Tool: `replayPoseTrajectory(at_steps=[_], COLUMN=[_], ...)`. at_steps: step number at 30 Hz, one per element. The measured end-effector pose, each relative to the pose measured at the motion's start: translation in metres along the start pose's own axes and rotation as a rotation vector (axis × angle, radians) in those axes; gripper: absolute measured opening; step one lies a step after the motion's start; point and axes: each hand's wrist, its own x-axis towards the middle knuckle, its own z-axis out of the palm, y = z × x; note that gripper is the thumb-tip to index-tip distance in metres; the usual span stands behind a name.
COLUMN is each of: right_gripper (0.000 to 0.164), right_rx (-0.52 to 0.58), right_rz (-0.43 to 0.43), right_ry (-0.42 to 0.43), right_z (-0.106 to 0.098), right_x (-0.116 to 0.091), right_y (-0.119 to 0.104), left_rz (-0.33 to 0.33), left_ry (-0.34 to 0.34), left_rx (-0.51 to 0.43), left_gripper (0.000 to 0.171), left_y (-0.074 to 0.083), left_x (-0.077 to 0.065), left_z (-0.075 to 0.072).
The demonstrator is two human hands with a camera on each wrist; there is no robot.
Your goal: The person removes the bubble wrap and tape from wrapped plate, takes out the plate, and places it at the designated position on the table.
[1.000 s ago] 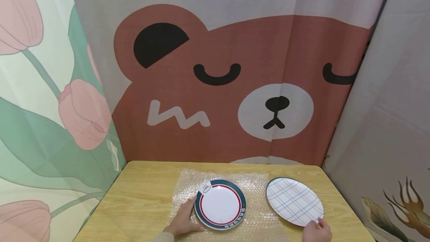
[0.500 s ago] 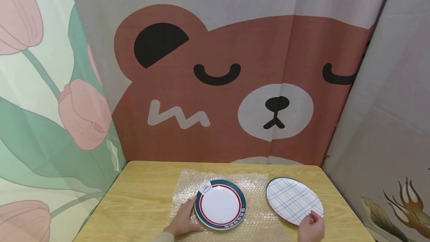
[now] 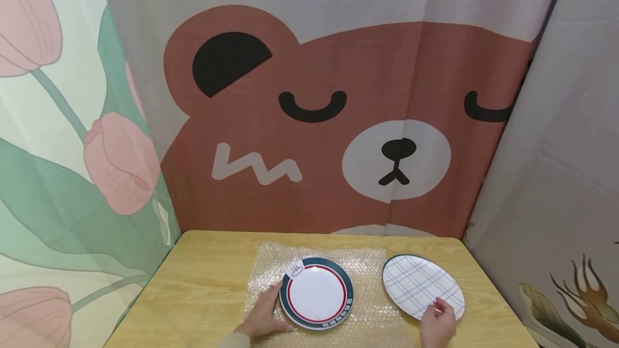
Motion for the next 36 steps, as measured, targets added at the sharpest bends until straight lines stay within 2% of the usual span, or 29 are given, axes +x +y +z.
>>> replayPoseTrajectory(at_steps=[14,20,21,24,27,28,30,36], right_gripper=[0.025,0.025,0.023,0.023,0.022,0.023,0.022,0.021], right_rx=[-0.023,-0.002,0.039,0.032,-0.018,-0.079,-0.131,-0.256], right_rz=[-0.085,-0.127,-0.139,-0.174,-0.218,-0.236,-0.272,-0.380], right_ry=[-0.023,-0.050,-0.054,-0.070,-0.083,-0.090,-0.111,-0.233], right_z=[0.006,0.010,0.011,0.013,0.014,0.014,0.015,0.015], right_x=[-0.004,-0.007,-0.006,-0.008,-0.009,-0.010,-0.010,-0.009], right_y=[-0.005,-0.004,-0.003,-0.004,-0.008,-0.010,-0.011,-0.012], left_rz=[-0.008,-0.009,-0.010,-0.010,-0.009,-0.008,-0.005,-0.003], left_ry=[-0.004,-0.004,-0.003,-0.004,-0.002,-0.001,0.001,-0.003], left_rx=[0.013,0.010,0.008,0.004,0.001,0.004,0.007,0.010], left_gripper=[0.112,0.113,0.113,0.113,0.113,0.113,0.113,0.113], left_y=[0.001,0.000,0.000,0.000,0.000,-0.001,-0.001,-0.003], left_x=[0.000,0.000,0.001,0.001,0.001,0.001,0.001,0.002], left_z=[0.000,0.001,0.001,0.000,0.000,0.001,0.001,0.002])
